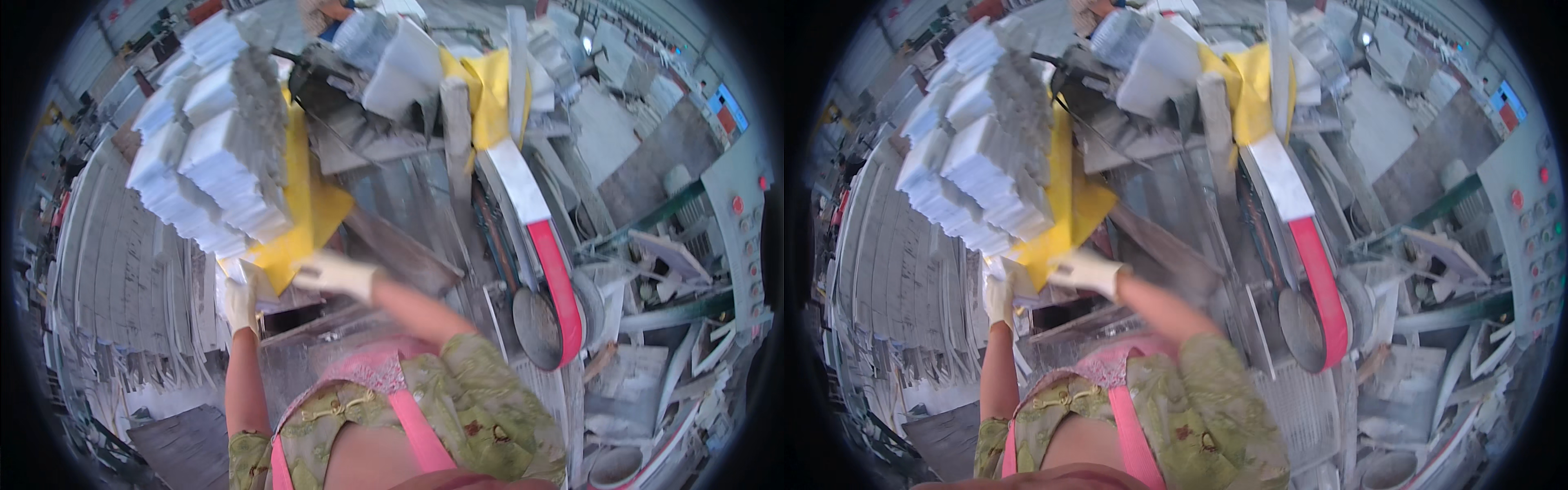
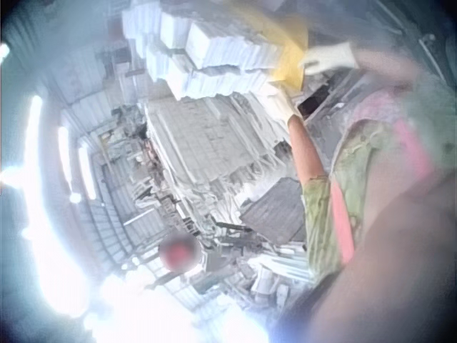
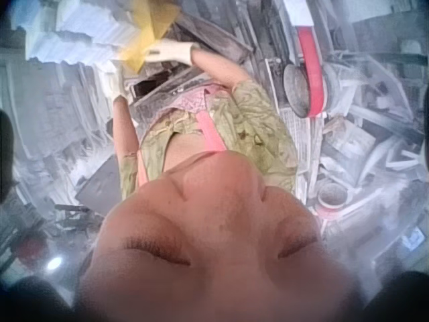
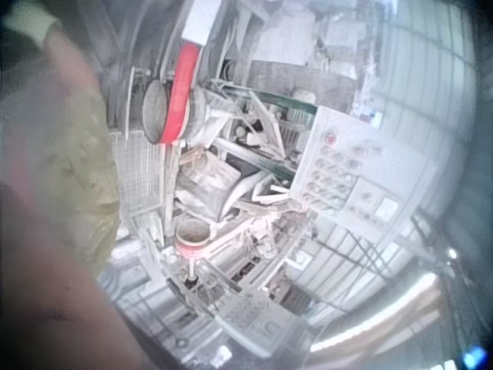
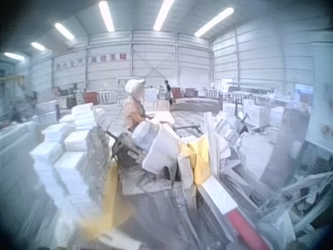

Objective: The person repeatedly picks up white foam sheets from a machine output area and stacks them on a growing pile. They handle the sheets one at a time, aligning edges and placing them in a neat stack.

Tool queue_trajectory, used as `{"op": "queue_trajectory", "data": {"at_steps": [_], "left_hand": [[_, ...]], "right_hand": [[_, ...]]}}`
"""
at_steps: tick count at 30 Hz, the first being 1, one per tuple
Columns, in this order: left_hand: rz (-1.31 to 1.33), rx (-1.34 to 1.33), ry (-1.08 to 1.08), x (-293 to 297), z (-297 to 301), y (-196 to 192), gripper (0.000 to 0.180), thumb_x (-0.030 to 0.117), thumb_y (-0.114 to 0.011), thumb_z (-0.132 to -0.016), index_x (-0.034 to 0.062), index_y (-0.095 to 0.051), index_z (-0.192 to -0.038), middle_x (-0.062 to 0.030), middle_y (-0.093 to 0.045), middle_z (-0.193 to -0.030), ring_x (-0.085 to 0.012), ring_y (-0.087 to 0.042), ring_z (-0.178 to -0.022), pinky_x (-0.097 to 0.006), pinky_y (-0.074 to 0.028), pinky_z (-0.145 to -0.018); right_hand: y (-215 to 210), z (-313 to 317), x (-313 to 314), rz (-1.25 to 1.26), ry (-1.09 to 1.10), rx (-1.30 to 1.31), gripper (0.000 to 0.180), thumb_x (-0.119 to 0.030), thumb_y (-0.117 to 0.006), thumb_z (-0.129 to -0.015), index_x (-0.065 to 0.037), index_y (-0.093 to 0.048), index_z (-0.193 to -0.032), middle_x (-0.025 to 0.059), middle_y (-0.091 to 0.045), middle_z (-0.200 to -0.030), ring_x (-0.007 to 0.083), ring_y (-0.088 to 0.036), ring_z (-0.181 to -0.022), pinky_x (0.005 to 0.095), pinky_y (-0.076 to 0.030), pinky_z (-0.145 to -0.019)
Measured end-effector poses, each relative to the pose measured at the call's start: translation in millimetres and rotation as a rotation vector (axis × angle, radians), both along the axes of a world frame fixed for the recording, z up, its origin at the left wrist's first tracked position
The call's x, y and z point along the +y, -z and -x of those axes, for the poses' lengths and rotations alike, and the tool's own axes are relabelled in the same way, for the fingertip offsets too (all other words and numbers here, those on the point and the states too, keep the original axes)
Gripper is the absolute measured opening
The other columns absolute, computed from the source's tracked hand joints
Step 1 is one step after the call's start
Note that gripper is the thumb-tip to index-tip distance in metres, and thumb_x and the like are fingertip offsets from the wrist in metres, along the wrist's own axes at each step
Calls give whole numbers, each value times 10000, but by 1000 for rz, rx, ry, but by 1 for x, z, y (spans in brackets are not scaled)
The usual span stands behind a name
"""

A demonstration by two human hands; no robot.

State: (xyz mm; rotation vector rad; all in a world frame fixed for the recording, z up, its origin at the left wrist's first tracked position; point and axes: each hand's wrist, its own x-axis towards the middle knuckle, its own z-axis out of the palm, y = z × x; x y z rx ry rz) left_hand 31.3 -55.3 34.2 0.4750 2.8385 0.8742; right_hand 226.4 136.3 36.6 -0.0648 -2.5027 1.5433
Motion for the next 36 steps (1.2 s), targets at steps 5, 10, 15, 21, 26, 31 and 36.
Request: {"op": "queue_trajectory", "data": {"at_steps": [5,10,15,21,26,31,36], "left_hand": [[-84,-94,44,-4,-2,0,639,371,-705,-865,-63,-529,-1300,-258,-674,-1142,-367,-681,-1018,-439,-527,-856],[-81,-162,-7,-9,6,4,639,397,-678,-873,-58,-529,-1296,-209,-632,-1147,-284,-669,-940,-398,-539,-721],[25,-96,-30,-16,35,22,720,388,-718,-860,-70,-497,-1370,-292,-644,-1213,-381,-680,-1044,-450,-557,-812],[82,-51,-10,-27,37,22,701,399,-721,-856,-64,-507,-1337,-316,-641,-1201,-419,-661,-1074,-474,-533,-863],[42,-64,-36,-27,33,20,675,392,-713,-850,-53,-514,-1317,-325,-642,-1188,-429,-668,-1046,-481,-534,-862],[-27,-113,-60,-30,37,28,737,393,-723,-842,-46,-486,-1385,-312,-642,-1206,-417,-668,-1060,-465,-533,-878],[32,-92,-73,-24,35,27,723,374,-731,-839,-57,-500,-1371,-298,-643,-1215,-398,-660,-1087,-447,-529,-888]], "right_hand": [[25,-152,140,-215,787,251,350,-357,-546,-932,-70,-724,-1024,212,-703,-994,406,-666,-940,478,-514,-808],[42,-266,252,-522,1311,-77,472,-453,-624,-908,-50,-693,-1142,243,-679,-1061,429,-617,-1037,480,-479,-928],[57,-278,320,-815,1432,-417,667,-559,-681,-850,-12,-633,-1228,177,-608,-1271,333,-521,-1237,445,-396,-1059],[65,-232,374,-826,1612,-543,840,-658,-741,-738,-19,-626,-1271,133,-595,-1292,272,-494,-1273,477,-360,-1070],[69,-232,394,-842,1465,-523,848,-639,-761,-727,29,-636,-1232,157,-619,-1184,296,-548,-1189,474,-423,-1007],[74,-253,386,-927,1390,-388,743,-584,-802,-716,24,-651,-1115,165,-634,-1089,338,-626,-1027,443,-498,-907],[64,-278,349,-895,1339,-487,764,-585,-777,-744,48,-643,-1151,211,-655,-1147,371,-648,-1034,444,-531,-892]]}}
